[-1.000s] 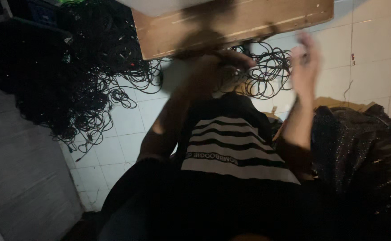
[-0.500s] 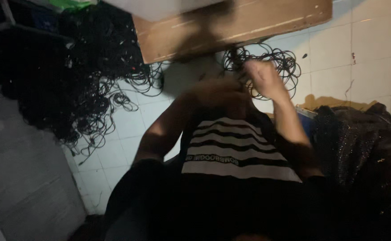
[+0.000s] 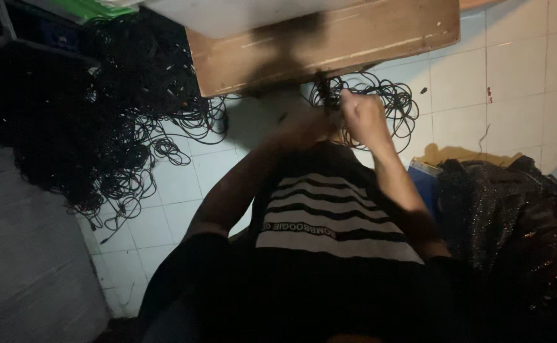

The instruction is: The person winds a long black cable into a coil by hand, handling one loop at a time, and then places the finished coil onto a wooden bench.

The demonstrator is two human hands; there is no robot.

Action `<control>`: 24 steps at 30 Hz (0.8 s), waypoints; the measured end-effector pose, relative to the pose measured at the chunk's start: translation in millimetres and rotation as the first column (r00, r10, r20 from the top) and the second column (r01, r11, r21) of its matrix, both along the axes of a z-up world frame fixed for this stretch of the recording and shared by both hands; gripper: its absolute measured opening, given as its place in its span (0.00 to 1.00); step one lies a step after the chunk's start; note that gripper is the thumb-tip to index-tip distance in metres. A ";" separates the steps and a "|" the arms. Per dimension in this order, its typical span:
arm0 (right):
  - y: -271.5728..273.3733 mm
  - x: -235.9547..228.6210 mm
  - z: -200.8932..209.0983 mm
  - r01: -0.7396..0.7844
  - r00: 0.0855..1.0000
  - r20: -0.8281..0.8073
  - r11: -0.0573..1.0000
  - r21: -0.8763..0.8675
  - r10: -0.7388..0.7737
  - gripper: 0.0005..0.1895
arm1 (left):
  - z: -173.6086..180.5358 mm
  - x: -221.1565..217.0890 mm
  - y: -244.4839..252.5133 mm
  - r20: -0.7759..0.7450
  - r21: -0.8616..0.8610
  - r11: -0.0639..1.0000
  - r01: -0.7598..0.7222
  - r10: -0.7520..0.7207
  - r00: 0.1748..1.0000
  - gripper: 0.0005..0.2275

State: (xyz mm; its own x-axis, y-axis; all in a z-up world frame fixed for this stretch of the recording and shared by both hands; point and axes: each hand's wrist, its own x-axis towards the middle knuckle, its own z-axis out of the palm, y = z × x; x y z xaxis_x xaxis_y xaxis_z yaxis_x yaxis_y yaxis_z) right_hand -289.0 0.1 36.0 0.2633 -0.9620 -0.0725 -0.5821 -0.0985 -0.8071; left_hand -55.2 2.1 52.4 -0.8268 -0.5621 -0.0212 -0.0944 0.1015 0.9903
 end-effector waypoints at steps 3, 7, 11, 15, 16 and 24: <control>14.9 7.1 0.9 -0.072 0.982 0.169 0.994 -0.082 0.085 0.26 | 11.3 -9.9 -20.2 -0.301 0.334 0.883 -0.329 0.431 0.851 0.23; 28.0 26.8 -7.9 -0.091 0.799 0.559 0.876 0.474 -0.220 0.34 | 29.4 -18.6 -28.6 -0.550 0.773 0.630 -0.073 0.724 0.416 0.23; 8.7 12.1 0.5 0.034 0.935 0.312 0.919 0.392 -0.167 0.28 | 28.9 -4.8 -11.9 -0.416 0.292 0.921 0.259 -0.122 0.901 0.23; 10.5 -0.1 17.0 0.015 0.991 0.130 0.999 0.046 -0.021 0.29 | 18.3 0.1 -13.0 0.068 0.080 0.988 -0.130 0.125 0.990 0.23; 10.5 2.0 19.3 0.012 0.993 0.114 0.999 0.030 -0.016 0.30 | 17.5 -0.9 -18.1 -0.103 0.206 0.916 -0.344 0.370 0.923 0.23; 5.2 7.4 37.2 0.022 0.985 0.170 0.997 0.068 -0.033 0.29 | 26.0 -7.2 -6.2 0.099 0.052 0.967 0.249 -0.253 0.962 0.23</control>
